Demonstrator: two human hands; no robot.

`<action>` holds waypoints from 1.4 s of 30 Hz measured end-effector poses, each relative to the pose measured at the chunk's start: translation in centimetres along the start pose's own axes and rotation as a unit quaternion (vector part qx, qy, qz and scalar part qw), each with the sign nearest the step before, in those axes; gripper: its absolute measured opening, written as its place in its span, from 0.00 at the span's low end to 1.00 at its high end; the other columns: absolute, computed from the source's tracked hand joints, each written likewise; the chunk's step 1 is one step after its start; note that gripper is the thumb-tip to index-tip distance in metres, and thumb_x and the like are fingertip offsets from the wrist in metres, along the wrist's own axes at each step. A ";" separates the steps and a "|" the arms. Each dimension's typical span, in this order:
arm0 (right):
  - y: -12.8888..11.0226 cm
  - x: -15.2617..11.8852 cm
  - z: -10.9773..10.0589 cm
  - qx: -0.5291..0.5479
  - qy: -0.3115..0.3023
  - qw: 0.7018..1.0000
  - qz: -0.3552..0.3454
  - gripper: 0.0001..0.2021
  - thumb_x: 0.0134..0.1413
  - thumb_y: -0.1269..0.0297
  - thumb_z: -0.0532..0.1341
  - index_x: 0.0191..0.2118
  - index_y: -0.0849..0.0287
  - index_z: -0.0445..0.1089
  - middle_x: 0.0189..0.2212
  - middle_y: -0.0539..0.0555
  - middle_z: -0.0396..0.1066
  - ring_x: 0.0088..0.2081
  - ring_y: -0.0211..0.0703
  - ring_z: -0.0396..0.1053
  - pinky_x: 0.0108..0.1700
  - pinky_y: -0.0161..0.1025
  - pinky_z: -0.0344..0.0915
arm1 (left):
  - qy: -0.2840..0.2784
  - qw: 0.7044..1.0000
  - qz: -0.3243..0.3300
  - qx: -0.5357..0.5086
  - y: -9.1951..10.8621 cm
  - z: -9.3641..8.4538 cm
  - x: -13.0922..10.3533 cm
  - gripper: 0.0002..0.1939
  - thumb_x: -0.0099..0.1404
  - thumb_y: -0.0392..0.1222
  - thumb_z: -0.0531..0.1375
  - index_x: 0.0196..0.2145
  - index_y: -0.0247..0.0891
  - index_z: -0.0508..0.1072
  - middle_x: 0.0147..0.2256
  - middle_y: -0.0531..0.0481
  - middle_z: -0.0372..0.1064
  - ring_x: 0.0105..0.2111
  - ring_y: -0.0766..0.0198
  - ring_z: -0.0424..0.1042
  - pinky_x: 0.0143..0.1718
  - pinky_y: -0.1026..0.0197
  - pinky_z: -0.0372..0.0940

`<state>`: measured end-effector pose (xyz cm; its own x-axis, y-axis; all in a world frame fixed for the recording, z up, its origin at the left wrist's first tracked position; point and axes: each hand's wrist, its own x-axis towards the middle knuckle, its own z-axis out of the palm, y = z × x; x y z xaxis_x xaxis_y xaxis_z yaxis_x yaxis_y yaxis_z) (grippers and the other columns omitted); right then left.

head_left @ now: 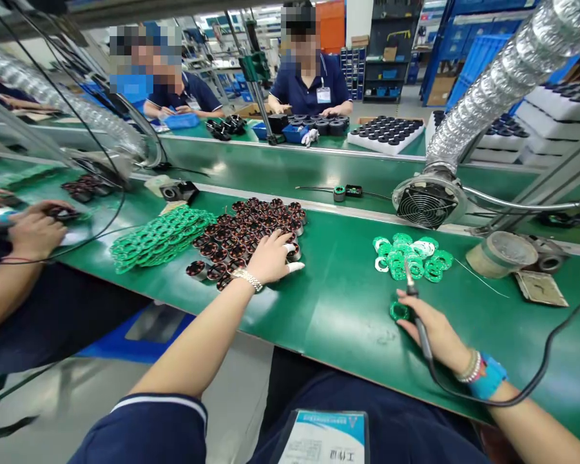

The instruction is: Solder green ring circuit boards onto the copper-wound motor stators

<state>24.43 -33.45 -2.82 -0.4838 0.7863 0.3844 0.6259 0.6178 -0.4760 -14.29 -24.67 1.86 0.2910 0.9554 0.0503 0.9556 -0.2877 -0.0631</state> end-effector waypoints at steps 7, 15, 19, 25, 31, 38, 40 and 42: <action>-2.4 -2.0 2.0 0.049 -0.015 0.999 0.014 0.20 0.55 0.69 0.57 0.53 0.56 0.56 0.54 0.62 0.63 0.54 0.47 0.64 0.54 0.46 0.65 | 0.035 0.995 0.085 -0.026 1.5 0.1 -0.1 0.10 0.58 0.42 0.57 0.33 0.37 0.76 0.55 0.42 0.62 0.60 0.43 0.48 0.58 0.41 0.44; -4.0 -1.0 2.3 0.066 0.015 0.997 0.022 0.17 0.54 0.69 0.59 0.50 0.57 0.60 0.47 0.60 0.68 0.49 0.45 0.68 0.50 0.44 0.67 | 0.009 0.963 0.147 -0.225 15.0 0.7 -6.2 0.11 0.57 0.48 0.60 0.33 0.38 0.71 0.38 0.45 0.71 0.39 0.56 0.70 0.49 0.50 0.60; -5.7 -0.1 2.4 0.078 0.040 0.996 0.019 0.11 0.55 0.69 0.57 0.45 0.56 0.63 0.37 0.56 0.71 0.38 0.42 0.71 0.41 0.38 0.70 | 0.018 0.949 0.129 -0.288 15.6 1.4 -8.0 0.24 0.53 0.51 0.63 0.45 0.39 0.66 0.48 0.41 0.67 0.47 0.50 0.67 0.51 0.45 0.58; -6.0 1.1 3.0 0.117 0.049 0.991 0.037 0.10 0.55 0.72 0.55 0.43 0.55 0.62 0.31 0.52 0.69 0.33 0.38 0.69 0.38 0.35 0.67 | -0.011 0.928 0.110 -0.355 12.4 3.1 -7.9 0.49 0.46 0.53 0.67 0.61 0.39 0.48 0.59 0.34 0.52 0.60 0.45 0.51 0.57 0.38 0.49; -5.8 1.3 3.1 0.133 0.059 0.986 0.077 0.11 0.54 0.71 0.55 0.43 0.56 0.61 0.29 0.50 0.68 0.30 0.37 0.68 0.36 0.33 0.66 | -0.021 0.888 0.104 -0.447 13.6 3.4 -6.5 0.24 0.51 0.47 0.66 0.44 0.40 0.65 0.52 0.42 0.64 0.59 0.49 0.54 0.58 0.40 0.48; -5.8 0.7 2.9 0.114 0.065 0.990 0.060 0.12 0.53 0.73 0.54 0.44 0.56 0.60 0.28 0.50 0.67 0.29 0.36 0.68 0.35 0.33 0.67 | 0.020 0.871 0.111 -0.478 16.0 2.1 -7.4 0.20 0.51 0.34 0.61 0.43 0.38 0.64 0.41 0.44 0.65 0.40 0.58 0.68 0.42 0.55 0.66; -5.5 0.4 2.7 0.105 0.059 0.992 0.050 0.11 0.54 0.73 0.54 0.44 0.57 0.61 0.29 0.51 0.68 0.30 0.37 0.69 0.36 0.33 0.67 | 0.023 0.876 0.131 -0.464 16.2 2.1 -7.2 0.20 0.50 0.31 0.60 0.43 0.38 0.65 0.41 0.44 0.63 0.41 0.59 0.67 0.42 0.56 0.66; -5.0 -0.1 2.1 0.100 0.053 0.992 0.058 0.10 0.54 0.73 0.55 0.43 0.56 0.62 0.31 0.52 0.69 0.33 0.38 0.69 0.37 0.35 0.67 | 0.017 0.874 0.138 -0.465 16.2 2.2 -6.8 0.21 0.49 0.30 0.59 0.43 0.38 0.65 0.42 0.44 0.63 0.41 0.59 0.67 0.42 0.56 0.65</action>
<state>20.00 -36.59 -2.15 -0.3413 0.8532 0.3943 0.5344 0.5213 -0.6654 -0.90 -35.63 -1.65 0.5033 0.8426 0.1913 0.4672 -0.4517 0.7601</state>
